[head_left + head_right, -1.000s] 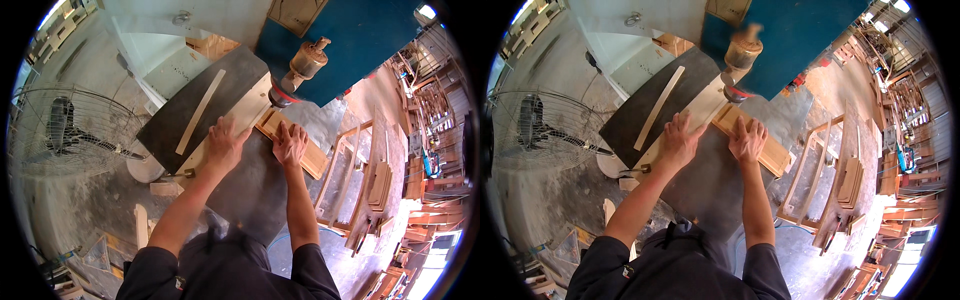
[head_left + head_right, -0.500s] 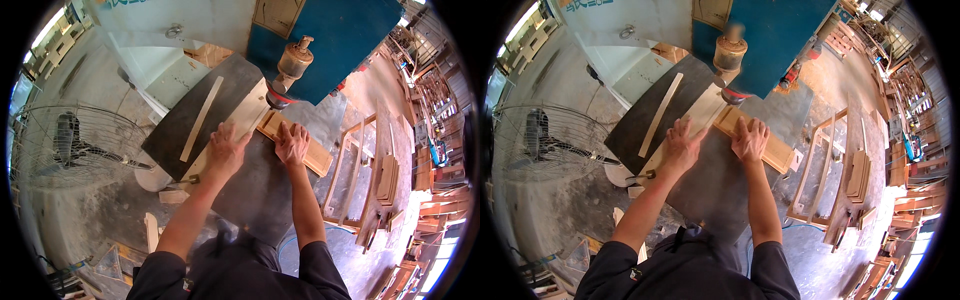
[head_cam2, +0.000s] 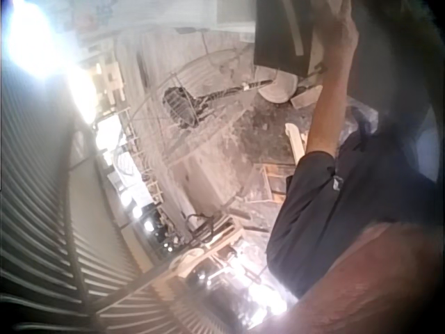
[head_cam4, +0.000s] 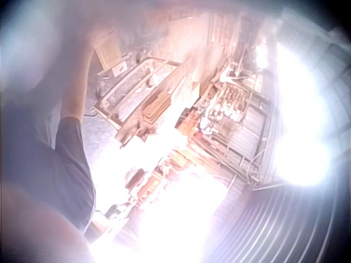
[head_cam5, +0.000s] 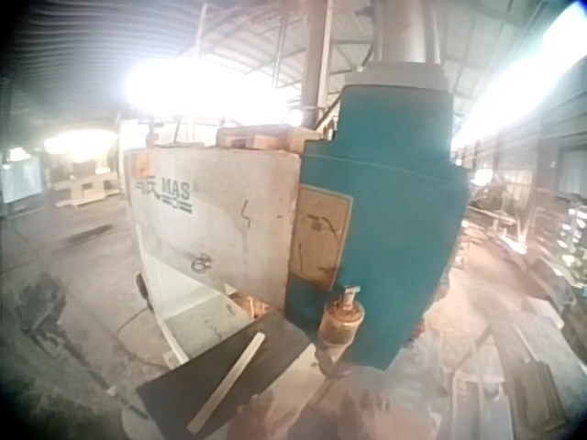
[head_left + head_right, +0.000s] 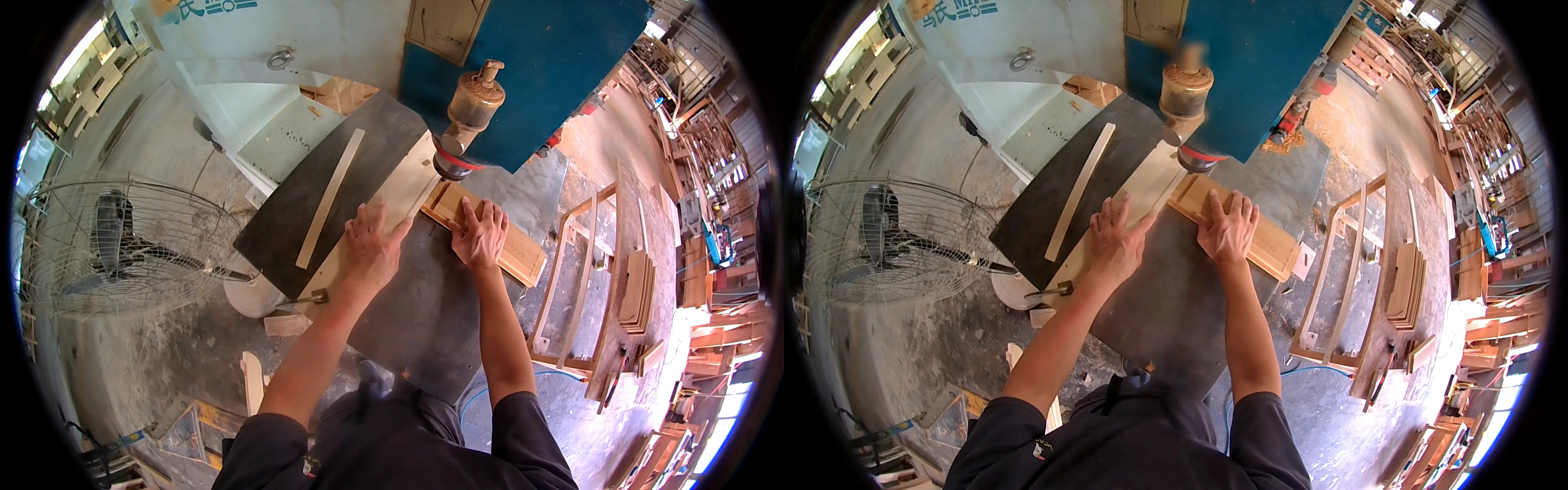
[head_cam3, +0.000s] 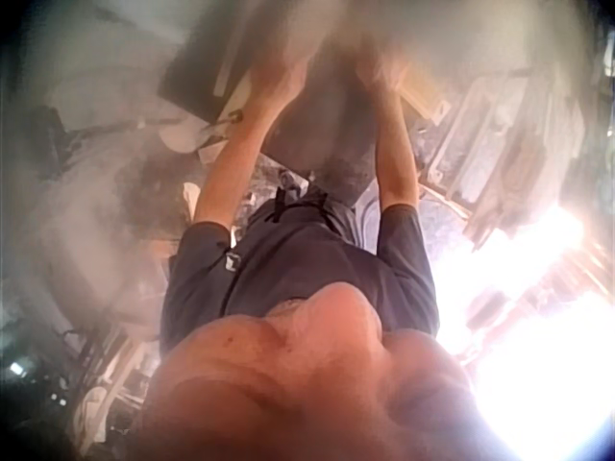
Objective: The person uses a stationary spindle moulder to shape the edges of multiple small wooden planks. They repeatedly pick up planks from a stack, feed them through the machine, and place the finished pieces back onto the stack.
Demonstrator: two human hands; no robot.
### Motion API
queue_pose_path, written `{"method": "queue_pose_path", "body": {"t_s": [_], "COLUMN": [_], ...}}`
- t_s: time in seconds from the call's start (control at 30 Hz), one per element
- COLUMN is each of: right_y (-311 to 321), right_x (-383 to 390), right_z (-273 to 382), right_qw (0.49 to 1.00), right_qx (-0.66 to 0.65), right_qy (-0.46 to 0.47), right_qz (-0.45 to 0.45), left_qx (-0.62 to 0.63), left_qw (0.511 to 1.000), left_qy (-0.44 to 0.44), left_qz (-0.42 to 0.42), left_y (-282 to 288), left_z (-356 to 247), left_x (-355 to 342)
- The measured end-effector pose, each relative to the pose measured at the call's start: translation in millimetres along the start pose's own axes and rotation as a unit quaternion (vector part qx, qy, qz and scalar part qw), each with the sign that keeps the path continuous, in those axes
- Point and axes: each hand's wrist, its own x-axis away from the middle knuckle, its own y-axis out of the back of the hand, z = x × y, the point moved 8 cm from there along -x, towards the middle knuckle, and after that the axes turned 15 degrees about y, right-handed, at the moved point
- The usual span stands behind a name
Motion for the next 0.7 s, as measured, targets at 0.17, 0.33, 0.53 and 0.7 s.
{"method": "queue_pose_path", "body": {"t_s": [0.17,0.33,0.53,0.7], "right_y": [-2.3,-2.9,-4.4,-4.3], "right_x": [-1.7,-2.9,-3.5,-6.1], "right_z": [-2.5,-4.4,-7.6,-9.2], "right_qw": [1.000,1.000,1.000,1.000], "right_qx": [-0.002,0.000,0.002,-0.013], "right_qy": [-0.002,-0.006,-0.009,-0.014], "right_qz": [0.006,0.009,0.007,0.013], "left_qx": [0.012,0.003,-0.004,-0.011], "left_qw": [1.000,1.000,1.000,1.000], "left_qy": [-0.001,-0.006,-0.010,-0.004], "left_qz": [-0.006,-0.014,-0.021,-0.018], "left_y": [-1.3,2.2,3.6,1.3], "left_z": [1.0,-1.0,-2.1,-1.8], "left_x": [-0.2,0.2,0.4,0.0]}}
